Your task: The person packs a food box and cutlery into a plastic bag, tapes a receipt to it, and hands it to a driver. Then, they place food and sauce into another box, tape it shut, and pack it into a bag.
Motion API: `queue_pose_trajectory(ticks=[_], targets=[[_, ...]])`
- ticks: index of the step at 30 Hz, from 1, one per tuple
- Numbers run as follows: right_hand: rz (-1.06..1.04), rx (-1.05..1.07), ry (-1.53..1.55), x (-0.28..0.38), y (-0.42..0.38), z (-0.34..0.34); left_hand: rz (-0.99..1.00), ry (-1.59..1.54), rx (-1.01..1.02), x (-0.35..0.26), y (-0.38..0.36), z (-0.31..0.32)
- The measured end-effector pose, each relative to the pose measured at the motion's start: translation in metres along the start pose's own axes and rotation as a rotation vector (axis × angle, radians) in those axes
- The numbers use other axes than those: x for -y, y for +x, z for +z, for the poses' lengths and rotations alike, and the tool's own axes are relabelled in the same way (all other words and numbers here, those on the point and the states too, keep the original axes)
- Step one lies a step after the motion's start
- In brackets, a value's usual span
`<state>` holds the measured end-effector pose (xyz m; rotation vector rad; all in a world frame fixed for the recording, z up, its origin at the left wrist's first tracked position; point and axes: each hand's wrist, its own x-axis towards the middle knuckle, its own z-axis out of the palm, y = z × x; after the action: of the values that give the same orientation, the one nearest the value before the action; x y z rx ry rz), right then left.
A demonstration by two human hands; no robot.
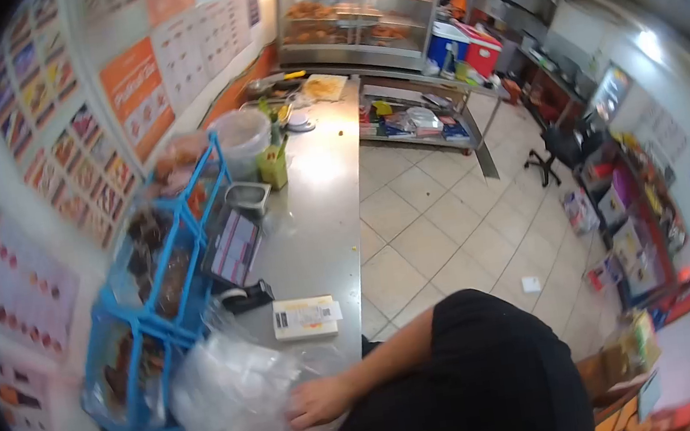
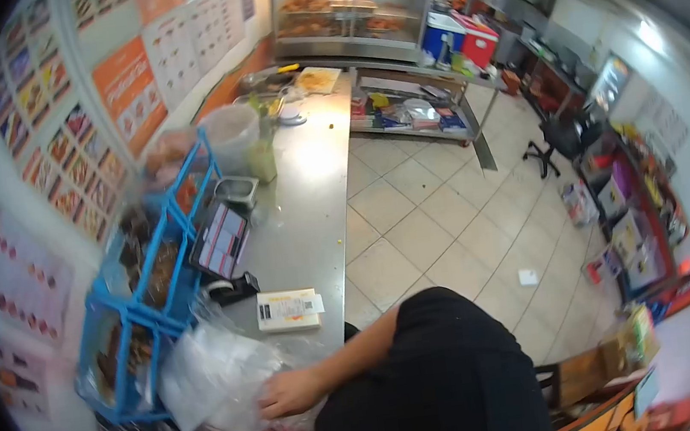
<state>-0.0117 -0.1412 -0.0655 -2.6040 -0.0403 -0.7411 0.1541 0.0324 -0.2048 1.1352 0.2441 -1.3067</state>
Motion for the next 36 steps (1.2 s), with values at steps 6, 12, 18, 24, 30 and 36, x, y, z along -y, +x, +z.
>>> queue_pose_trajectory(ticks=[6, 12, 18, 24, 30, 36], targets=[[0.545, 0.856, 0.012, 0.0, -0.029, 0.054, 0.235, 0.49, -0.188, 0.005, 0.014, 0.031], [0.553, 0.352, 0.553, 0.025, 0.02, -0.09, 0.11, 0.424, -0.22, -0.022, -0.066, 0.107], [0.771, -0.203, -0.125, -0.168, -0.042, -0.07, 0.224, 0.587, -0.222, -0.002, -0.073, 0.069], [0.85, 0.322, -0.286, -0.204, -0.1, -0.002, 0.333, 0.949, -0.401, 0.017, -0.099, 0.059], [1.068, 0.599, -0.22, -0.191, -0.056, -0.033, 0.188, 0.527, -0.417, -0.007, -0.124, 0.114], [0.781, 0.305, -0.039, -0.242, -0.056, -0.108, 0.247, 0.588, -0.425, -0.012, -0.12, 0.111]])
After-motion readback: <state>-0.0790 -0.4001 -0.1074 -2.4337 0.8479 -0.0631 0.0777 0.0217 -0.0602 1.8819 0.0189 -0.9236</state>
